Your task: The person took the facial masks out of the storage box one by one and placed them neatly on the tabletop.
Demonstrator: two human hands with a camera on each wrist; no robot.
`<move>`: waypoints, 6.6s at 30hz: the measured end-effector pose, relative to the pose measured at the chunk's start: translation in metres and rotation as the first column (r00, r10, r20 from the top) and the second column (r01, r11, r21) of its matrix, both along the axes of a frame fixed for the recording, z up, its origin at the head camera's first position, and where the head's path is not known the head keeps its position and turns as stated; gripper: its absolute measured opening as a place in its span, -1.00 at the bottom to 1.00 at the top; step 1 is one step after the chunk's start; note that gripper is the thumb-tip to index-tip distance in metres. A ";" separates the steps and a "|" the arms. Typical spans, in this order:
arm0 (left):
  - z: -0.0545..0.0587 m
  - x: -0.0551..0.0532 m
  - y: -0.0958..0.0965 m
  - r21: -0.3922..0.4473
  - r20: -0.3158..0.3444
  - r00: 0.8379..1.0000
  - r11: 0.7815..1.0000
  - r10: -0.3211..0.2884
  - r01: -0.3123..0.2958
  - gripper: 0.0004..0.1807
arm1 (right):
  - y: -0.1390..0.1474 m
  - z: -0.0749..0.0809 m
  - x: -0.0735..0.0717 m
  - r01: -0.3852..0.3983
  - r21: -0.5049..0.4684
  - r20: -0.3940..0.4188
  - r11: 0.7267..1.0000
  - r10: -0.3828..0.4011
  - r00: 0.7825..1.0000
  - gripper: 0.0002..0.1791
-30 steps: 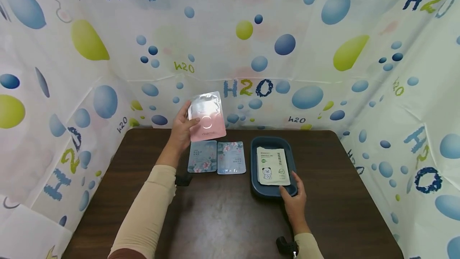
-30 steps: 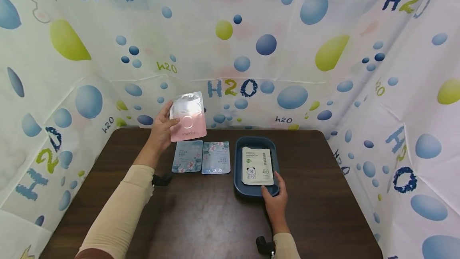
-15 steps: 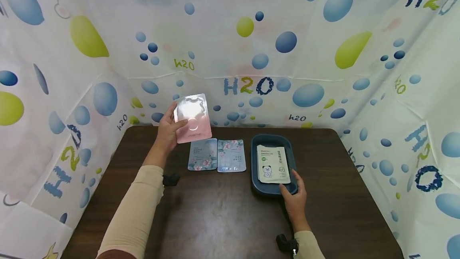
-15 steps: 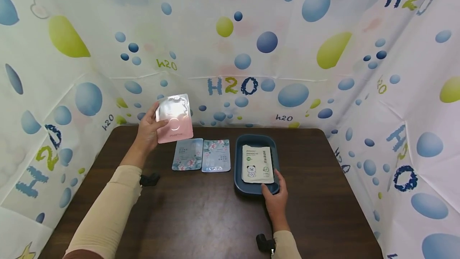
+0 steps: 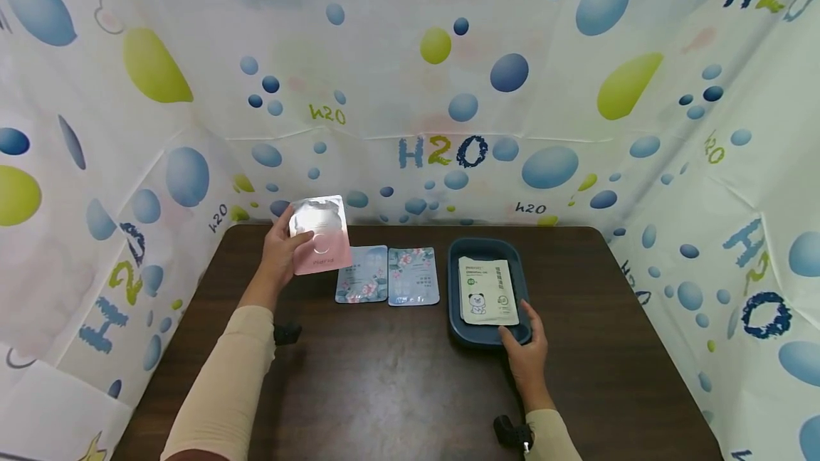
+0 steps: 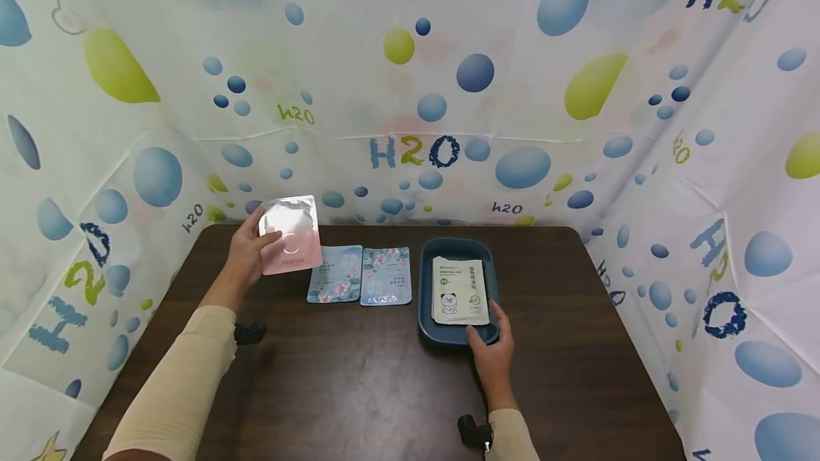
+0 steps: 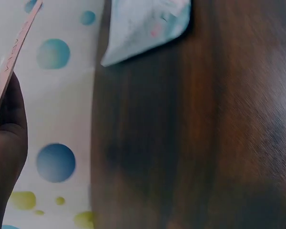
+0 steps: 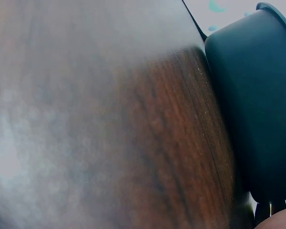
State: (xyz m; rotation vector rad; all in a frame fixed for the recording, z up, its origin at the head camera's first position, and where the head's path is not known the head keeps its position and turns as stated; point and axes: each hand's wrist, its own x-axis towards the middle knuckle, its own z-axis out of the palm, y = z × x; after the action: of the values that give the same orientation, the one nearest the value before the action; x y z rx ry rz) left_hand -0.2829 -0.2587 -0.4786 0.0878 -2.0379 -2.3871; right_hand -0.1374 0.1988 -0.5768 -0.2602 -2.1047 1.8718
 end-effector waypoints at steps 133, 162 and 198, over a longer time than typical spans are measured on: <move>-0.025 0.016 0.021 -0.424 0.041 0.993 0.902 0.114 -0.086 -0.14 | -0.001 -0.001 -0.001 0.007 -0.012 0.000 1.000 -0.007 1.000 -0.32; 0.020 0.015 0.182 0.003 -0.140 0.978 0.988 -0.152 0.154 -0.28 | 0.000 -0.002 -0.001 0.009 -0.004 0.000 1.000 -0.009 1.000 -0.32; -0.056 0.031 0.305 0.114 0.051 0.956 0.953 -0.289 0.282 -0.15 | -0.002 -0.007 -0.003 0.021 0.006 -0.003 1.000 -0.021 1.000 -0.32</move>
State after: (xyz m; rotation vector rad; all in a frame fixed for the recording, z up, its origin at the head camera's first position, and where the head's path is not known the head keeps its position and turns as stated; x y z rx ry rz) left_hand -0.2520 0.0459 -0.5350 -0.1398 -2.0790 -2.6953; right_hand -0.1408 0.1970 -0.5839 -0.2772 -2.0969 1.8525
